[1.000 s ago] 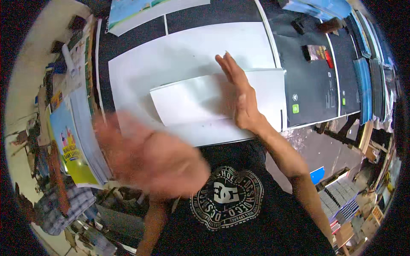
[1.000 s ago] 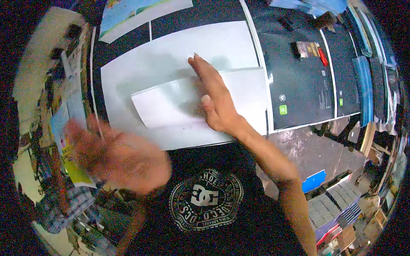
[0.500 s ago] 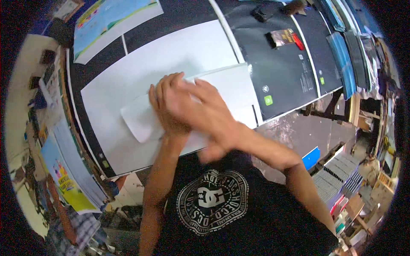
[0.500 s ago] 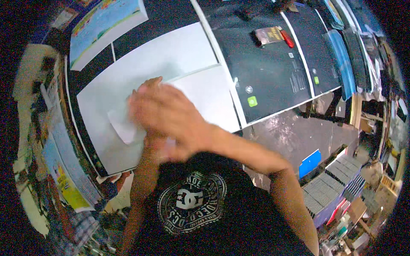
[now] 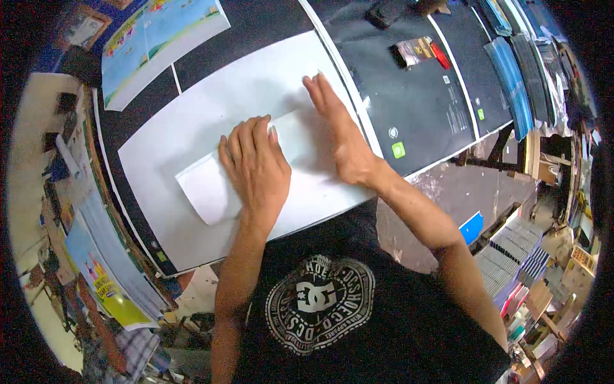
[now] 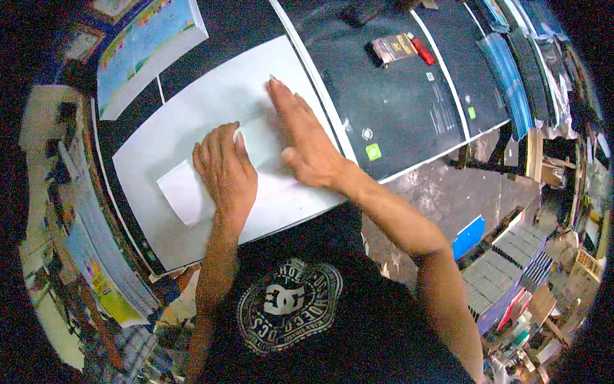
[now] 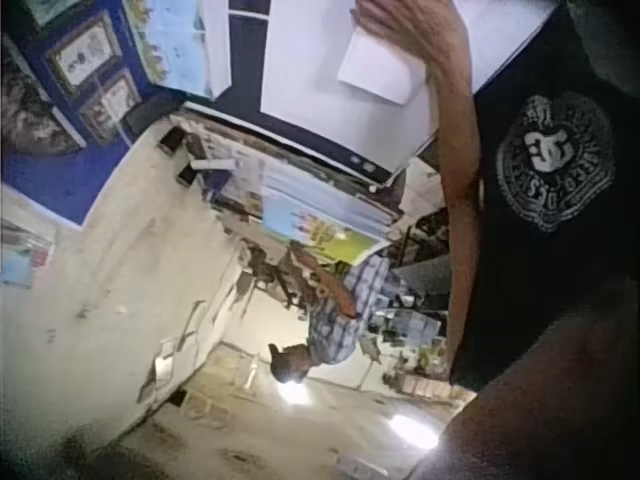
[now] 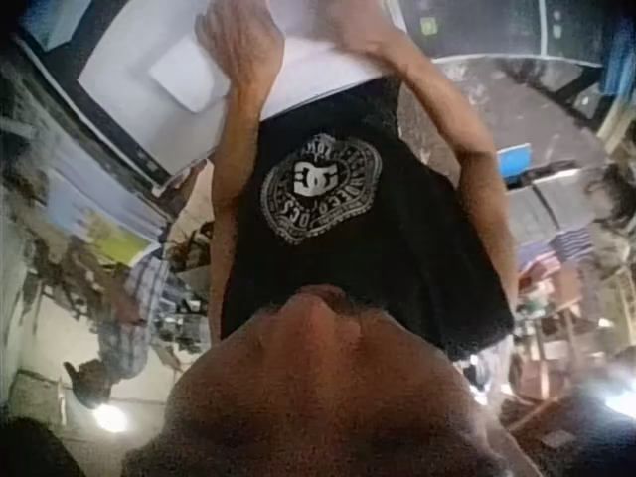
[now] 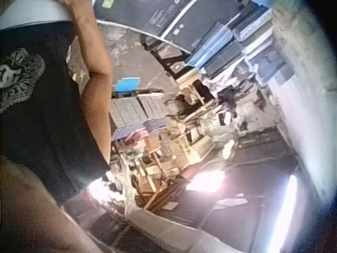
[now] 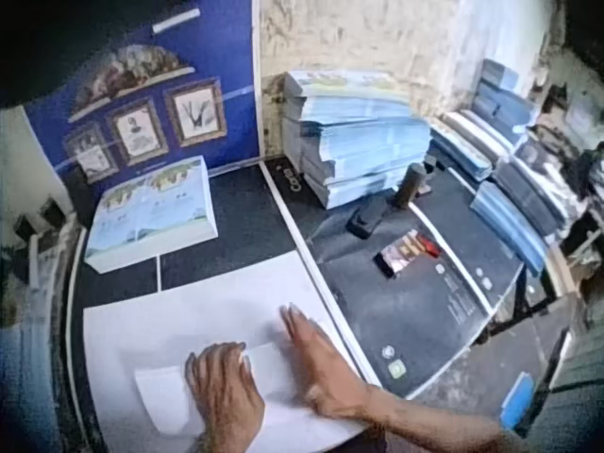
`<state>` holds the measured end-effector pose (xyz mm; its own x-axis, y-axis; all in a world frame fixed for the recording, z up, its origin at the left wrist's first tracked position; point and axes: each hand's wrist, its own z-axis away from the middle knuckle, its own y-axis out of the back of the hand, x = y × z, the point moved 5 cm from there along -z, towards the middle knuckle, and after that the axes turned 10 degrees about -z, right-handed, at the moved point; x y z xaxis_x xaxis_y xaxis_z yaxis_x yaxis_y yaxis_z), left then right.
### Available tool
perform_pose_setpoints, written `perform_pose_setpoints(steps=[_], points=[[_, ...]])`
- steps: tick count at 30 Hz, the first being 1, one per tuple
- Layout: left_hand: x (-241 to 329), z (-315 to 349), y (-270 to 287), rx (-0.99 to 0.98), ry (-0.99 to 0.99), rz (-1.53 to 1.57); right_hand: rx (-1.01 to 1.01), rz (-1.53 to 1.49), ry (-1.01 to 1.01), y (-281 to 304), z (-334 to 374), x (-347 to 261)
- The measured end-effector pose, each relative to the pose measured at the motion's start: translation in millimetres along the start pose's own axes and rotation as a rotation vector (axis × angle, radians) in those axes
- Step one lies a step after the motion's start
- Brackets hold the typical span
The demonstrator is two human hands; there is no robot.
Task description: The person folds printed booklet covers in half by hand, inserts folded paper pages into the covers, and aligns and presses the assembled booklets.
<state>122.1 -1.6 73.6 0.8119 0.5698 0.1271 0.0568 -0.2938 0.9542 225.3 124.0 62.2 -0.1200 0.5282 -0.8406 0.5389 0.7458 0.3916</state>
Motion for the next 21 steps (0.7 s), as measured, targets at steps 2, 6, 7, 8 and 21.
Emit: perform_pose_setpoints(steps=[2, 6, 7, 8, 21], points=[[-5, -3, 0, -0.005, -0.001, 0.029, -0.010, -0.190, -0.007, 2, -8, 2], [-31, -9, 15, -0.053, 0.141, 0.633, -0.222, 0.461, -0.040, -22, -6, -3], [-31, -11, 43, 0.048, 0.099, 0.591, -0.132, 0.441, -0.054, -21, -9, -10], [-35, -12, 66, 0.197, 0.009, 0.575, -0.129, 0.442, -0.064, -20, -7, -12], [-105, 48, 48, 0.486, 0.395, 0.552, -0.128, 0.501, -0.057, -22, -8, -10]])
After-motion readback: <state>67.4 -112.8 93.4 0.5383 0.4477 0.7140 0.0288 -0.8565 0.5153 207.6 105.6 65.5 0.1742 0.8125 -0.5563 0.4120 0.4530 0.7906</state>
